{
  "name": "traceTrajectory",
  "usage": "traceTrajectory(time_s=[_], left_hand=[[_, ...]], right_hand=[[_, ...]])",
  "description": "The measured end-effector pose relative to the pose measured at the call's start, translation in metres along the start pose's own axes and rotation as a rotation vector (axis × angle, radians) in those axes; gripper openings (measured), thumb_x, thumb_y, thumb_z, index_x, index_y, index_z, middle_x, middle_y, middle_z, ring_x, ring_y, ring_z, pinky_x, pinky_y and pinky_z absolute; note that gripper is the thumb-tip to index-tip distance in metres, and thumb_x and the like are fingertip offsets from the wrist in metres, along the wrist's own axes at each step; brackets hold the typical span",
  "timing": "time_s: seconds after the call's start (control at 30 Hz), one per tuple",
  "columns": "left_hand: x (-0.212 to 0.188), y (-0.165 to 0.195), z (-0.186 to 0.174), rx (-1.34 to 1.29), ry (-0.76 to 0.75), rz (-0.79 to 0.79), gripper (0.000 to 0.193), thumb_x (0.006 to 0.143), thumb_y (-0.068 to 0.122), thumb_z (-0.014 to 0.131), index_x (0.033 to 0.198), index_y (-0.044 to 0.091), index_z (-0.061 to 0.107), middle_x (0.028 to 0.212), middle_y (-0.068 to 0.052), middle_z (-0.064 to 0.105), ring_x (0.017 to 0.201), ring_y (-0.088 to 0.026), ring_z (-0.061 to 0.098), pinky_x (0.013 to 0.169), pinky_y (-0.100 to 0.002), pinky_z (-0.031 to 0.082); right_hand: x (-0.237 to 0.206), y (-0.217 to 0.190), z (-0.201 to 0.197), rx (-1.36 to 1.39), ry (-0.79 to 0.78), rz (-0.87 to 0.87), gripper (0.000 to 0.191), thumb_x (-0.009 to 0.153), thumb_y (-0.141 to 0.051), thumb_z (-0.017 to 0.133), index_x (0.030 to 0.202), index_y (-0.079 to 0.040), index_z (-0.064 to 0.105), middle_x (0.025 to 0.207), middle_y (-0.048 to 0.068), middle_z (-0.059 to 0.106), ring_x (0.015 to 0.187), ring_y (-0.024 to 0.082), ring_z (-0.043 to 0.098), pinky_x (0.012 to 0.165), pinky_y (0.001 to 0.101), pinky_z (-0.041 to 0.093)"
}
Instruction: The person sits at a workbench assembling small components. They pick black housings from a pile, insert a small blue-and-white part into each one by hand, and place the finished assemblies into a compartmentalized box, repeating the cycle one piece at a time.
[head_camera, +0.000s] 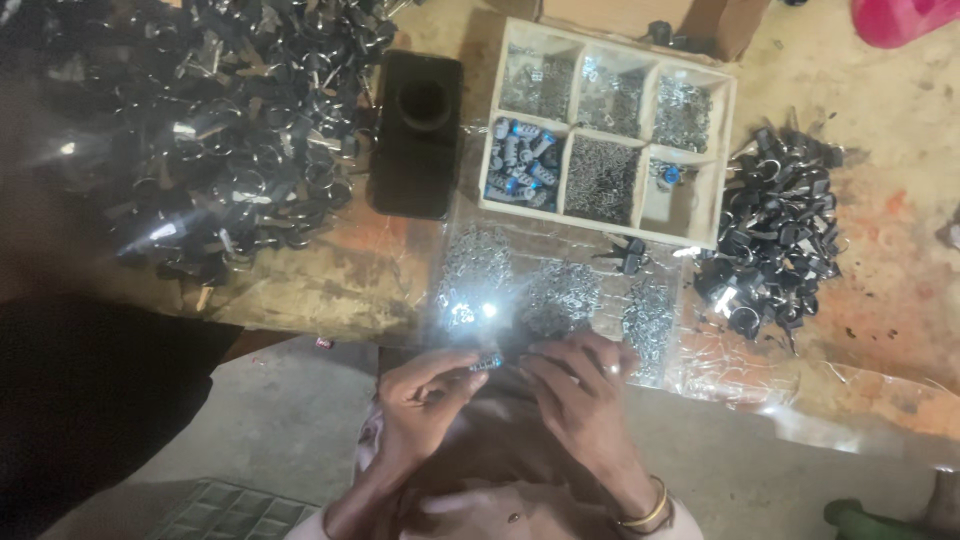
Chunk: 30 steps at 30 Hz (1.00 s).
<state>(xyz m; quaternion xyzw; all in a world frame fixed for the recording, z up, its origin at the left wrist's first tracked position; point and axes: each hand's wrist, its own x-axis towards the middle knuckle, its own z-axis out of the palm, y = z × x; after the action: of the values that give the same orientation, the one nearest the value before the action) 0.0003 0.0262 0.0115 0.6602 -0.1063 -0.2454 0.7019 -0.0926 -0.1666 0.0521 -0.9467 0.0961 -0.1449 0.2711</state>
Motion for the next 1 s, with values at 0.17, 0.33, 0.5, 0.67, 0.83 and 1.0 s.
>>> traceTrajectory(time_s=[0.17,0.33,0.5,0.67,0.83,1.0], left_hand=[[0.002,-0.003,0.011,0.132,-0.067,0.051,0.024,0.084,-0.002,0.081,0.108,0.001,0.078,0.105,-0.01,0.081,0.085,-0.011,0.076,0.065,-0.023,0.061],[0.008,-0.004,0.027,0.153,-0.086,0.092,0.024,0.084,0.002,0.084,0.107,0.002,0.079,0.105,-0.008,0.082,0.086,-0.01,0.075,0.063,-0.022,0.059],[0.011,-0.005,0.031,0.209,-0.095,0.144,0.026,0.084,0.003,0.084,0.109,0.006,0.079,0.108,-0.007,0.081,0.088,-0.007,0.076,0.06,-0.019,0.058],[0.008,-0.009,0.032,0.205,-0.105,0.098,0.026,0.084,0.002,0.083,0.11,0.006,0.079,0.111,-0.007,0.082,0.076,-0.006,0.072,0.054,-0.018,0.051],[0.009,-0.01,0.03,0.354,-0.13,0.274,0.027,0.083,-0.002,0.081,0.109,0.004,0.079,0.115,-0.01,0.08,0.075,-0.009,0.074,0.056,-0.021,0.053],[0.01,-0.008,0.03,0.357,-0.115,0.418,0.024,0.085,0.0,0.083,0.108,0.004,0.077,0.112,-0.01,0.079,0.095,-0.015,0.079,0.075,-0.026,0.065]], right_hand=[[0.001,-0.004,-0.004,0.147,0.182,0.183,0.015,0.083,-0.005,0.08,0.097,-0.01,0.076,0.099,0.003,0.078,0.097,0.019,0.068,0.096,0.0345,0.041],[-0.002,-0.003,-0.006,0.281,0.184,0.277,0.018,0.083,0.003,0.077,0.1,-0.003,0.077,0.102,0.006,0.077,0.099,0.021,0.066,0.088,0.031,0.051],[-0.012,0.0,0.001,0.399,0.212,0.257,0.015,0.085,0.004,0.077,0.099,-0.002,0.076,0.1,0.006,0.076,0.096,0.018,0.066,0.088,0.0307,0.051],[-0.017,-0.004,0.007,0.54,0.221,0.447,0.018,0.081,-0.001,0.081,0.096,-0.004,0.072,0.097,0.004,0.073,0.089,0.012,0.067,0.08,0.0278,0.053],[-0.015,-0.007,0.003,0.266,0.16,0.363,0.025,0.075,-0.004,0.083,0.097,-0.006,0.073,0.088,0.001,0.075,0.079,0.014,0.066,0.081,0.0321,0.047],[-0.014,-0.001,-0.005,0.021,0.052,0.158,0.028,0.076,-0.01,0.086,0.102,-0.016,0.08,0.1,-0.002,0.071,0.091,0.016,0.061,0.087,0.0352,0.04]])
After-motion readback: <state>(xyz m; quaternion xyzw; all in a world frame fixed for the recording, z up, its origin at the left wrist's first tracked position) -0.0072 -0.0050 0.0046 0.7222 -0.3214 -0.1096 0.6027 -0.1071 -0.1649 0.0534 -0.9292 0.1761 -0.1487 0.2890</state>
